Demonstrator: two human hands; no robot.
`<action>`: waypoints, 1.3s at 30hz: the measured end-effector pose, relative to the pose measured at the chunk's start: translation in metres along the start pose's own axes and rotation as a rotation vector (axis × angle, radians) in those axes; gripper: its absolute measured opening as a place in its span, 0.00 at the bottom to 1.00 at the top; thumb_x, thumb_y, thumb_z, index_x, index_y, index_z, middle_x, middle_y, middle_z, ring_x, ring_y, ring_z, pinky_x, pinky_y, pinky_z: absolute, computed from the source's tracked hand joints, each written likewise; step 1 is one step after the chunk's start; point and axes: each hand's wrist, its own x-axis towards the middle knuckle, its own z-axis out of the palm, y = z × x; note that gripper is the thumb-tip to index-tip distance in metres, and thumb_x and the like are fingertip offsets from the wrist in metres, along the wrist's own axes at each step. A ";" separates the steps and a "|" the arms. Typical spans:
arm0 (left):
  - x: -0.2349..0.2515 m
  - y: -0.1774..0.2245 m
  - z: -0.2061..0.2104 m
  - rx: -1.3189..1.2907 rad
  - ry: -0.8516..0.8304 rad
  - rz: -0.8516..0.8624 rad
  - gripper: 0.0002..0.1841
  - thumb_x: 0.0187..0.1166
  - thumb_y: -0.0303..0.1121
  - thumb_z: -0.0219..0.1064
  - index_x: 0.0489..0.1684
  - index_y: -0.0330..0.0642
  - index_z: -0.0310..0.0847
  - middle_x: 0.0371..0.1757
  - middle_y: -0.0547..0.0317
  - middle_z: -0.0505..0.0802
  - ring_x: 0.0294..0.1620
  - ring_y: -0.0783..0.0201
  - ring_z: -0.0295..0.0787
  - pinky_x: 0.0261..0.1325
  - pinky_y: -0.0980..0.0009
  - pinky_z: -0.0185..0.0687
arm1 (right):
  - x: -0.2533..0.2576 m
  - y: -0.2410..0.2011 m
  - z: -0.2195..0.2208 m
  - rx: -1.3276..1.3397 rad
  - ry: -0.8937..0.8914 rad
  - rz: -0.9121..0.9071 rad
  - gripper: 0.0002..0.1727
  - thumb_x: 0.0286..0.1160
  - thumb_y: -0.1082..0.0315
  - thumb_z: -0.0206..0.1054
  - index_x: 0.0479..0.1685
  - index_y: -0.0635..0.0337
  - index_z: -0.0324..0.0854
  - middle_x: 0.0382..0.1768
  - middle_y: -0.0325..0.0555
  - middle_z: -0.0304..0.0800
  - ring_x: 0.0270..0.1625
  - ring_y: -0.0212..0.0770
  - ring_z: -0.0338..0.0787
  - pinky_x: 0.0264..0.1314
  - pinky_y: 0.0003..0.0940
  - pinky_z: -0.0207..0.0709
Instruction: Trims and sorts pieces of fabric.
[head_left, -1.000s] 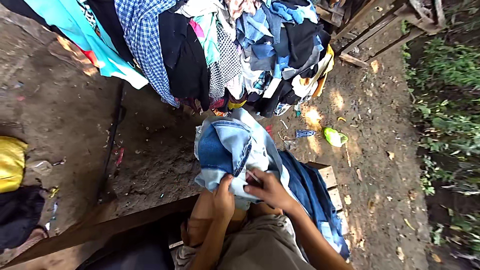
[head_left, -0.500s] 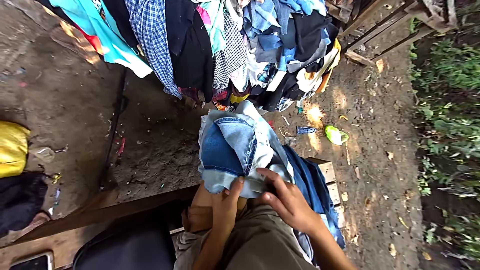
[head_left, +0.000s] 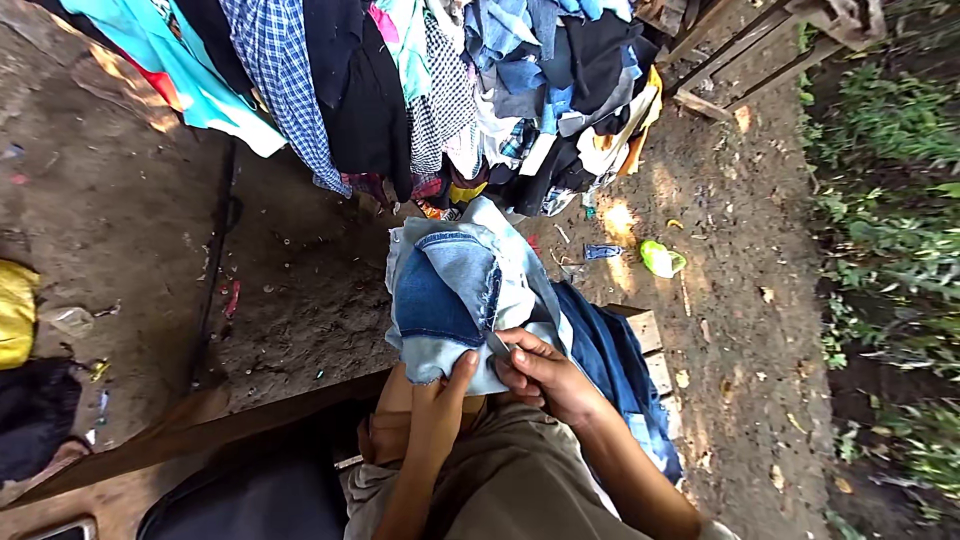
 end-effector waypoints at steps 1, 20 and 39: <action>0.000 0.001 0.002 -0.033 0.018 -0.029 0.11 0.79 0.20 0.64 0.56 0.32 0.79 0.45 0.61 0.96 0.50 0.70 0.94 0.61 0.69 0.90 | 0.001 -0.001 0.001 -0.002 -0.012 0.009 0.17 0.83 0.53 0.66 0.66 0.42 0.82 0.26 0.26 0.81 0.19 0.17 0.71 0.18 0.12 0.61; -0.004 -0.007 -0.003 -0.008 0.027 -0.067 0.17 0.66 0.16 0.73 0.53 0.31 0.81 0.44 0.62 0.96 0.49 0.71 0.94 0.60 0.71 0.91 | 0.014 0.022 0.000 -0.774 0.169 -0.561 0.15 0.82 0.61 0.68 0.57 0.63 0.87 0.46 0.40 0.91 0.48 0.24 0.87 0.56 0.21 0.83; -0.006 -0.002 0.001 0.021 0.027 -0.131 0.17 0.63 0.14 0.73 0.51 0.34 0.82 0.41 0.65 0.97 0.46 0.74 0.94 0.57 0.73 0.91 | 0.002 0.027 -0.003 -0.944 0.247 -0.519 0.23 0.83 0.55 0.67 0.67 0.63 0.80 0.50 0.45 0.92 0.47 0.25 0.89 0.55 0.24 0.85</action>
